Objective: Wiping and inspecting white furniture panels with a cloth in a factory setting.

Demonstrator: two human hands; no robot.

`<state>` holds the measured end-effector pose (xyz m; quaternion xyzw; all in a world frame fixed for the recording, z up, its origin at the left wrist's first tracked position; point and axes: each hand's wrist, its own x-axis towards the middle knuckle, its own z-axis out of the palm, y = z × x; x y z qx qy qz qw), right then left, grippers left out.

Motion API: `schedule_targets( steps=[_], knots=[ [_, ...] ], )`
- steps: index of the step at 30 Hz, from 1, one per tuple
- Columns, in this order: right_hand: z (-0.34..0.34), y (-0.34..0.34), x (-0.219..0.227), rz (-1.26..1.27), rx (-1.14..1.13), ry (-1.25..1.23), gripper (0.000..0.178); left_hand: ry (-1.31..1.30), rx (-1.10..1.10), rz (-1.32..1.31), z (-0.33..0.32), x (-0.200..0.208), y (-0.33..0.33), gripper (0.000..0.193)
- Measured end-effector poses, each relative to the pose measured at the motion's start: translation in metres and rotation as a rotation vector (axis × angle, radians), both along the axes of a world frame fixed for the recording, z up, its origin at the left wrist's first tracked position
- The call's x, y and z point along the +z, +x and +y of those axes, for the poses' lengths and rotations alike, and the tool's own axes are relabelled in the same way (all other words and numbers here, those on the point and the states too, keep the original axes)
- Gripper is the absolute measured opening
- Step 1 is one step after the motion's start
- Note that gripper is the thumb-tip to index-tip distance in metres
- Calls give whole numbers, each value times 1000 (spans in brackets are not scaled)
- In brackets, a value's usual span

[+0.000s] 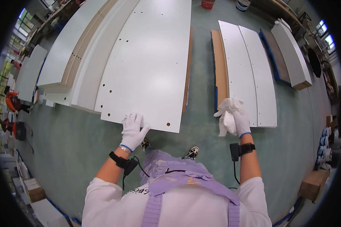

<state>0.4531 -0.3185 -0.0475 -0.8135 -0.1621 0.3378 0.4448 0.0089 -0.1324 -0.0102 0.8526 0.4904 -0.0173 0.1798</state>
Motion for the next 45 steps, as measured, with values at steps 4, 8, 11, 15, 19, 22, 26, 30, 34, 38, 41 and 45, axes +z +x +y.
schedule_targets(
  steps=[4,8,11,15,19,22,26,30,34,38,41,45],
  knots=[
    [-3,28,13,-13,28,123,48,128,34,123,-9,-22,11,79],
    [70,-15,44,-119,345,255,53,154,15,136,-10,-20,12,80],
    [128,-71,94,-474,764,332,48,109,41,136,-14,-19,16,80],
    [192,-130,117,-886,1530,188,55,97,91,55,-20,-12,22,78],
    [225,-140,55,-1086,1873,538,50,23,117,130,-18,-4,24,75],
    [264,-133,51,-925,1918,707,57,40,158,63,-21,-4,22,73],
    [354,-71,56,-966,1608,368,64,-42,282,46,-31,6,35,64],
    [468,66,23,-1111,1205,46,69,-2,304,-59,-55,15,67,45],
    [537,68,43,-1020,1020,-394,75,-68,425,-23,-74,40,115,41],
    [506,-19,58,-1178,1628,122,62,-130,479,83,-83,52,167,40],
    [440,-73,74,-1364,2260,534,57,-411,720,-16,-72,70,214,50],
    [463,-53,27,-1010,2596,752,60,-284,1018,-38,-43,69,281,64]
  ],
)
